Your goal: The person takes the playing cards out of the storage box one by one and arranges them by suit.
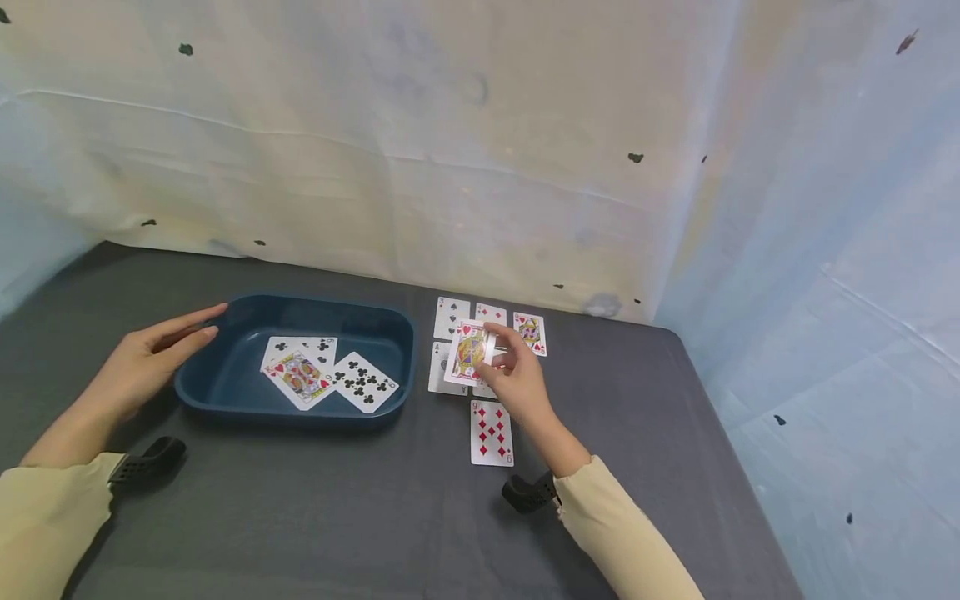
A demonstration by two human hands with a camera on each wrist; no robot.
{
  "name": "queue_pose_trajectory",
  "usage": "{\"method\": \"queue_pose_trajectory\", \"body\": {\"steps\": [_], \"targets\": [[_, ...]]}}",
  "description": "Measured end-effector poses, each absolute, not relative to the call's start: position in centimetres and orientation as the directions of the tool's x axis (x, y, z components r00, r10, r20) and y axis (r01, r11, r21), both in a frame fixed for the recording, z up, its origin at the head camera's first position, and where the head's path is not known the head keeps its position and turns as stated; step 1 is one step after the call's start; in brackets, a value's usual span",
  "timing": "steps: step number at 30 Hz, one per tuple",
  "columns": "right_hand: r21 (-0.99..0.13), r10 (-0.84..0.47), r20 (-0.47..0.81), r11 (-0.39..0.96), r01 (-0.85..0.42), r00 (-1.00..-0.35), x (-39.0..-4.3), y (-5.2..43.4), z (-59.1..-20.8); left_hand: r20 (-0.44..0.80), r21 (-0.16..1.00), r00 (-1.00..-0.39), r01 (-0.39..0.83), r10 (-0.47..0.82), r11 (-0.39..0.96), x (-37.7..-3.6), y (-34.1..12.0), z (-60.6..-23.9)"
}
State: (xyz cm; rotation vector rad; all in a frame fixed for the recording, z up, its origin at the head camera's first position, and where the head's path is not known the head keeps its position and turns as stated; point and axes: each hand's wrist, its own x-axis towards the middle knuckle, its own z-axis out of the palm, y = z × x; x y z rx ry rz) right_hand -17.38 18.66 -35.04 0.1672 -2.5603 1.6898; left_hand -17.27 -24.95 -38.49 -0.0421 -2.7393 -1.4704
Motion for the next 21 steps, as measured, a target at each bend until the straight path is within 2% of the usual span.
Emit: {"method": "queue_pose_trajectory", "body": {"steps": [9,21], "targets": [[-0.860,-0.009,0.109,0.501,-0.099,-0.994,-17.1,21.9,-36.1,0.036,0.823,-0.999,0.030,0.000,0.567,-17.2,-25.2,-38.4],[-0.746,0.090,0.073,0.666,0.005,-0.993,-17.3,25.8,-37.7,0.046,0.824,-0.999,0.043,0.009,0.565,-17.3,-25.0,-38.6]]}}
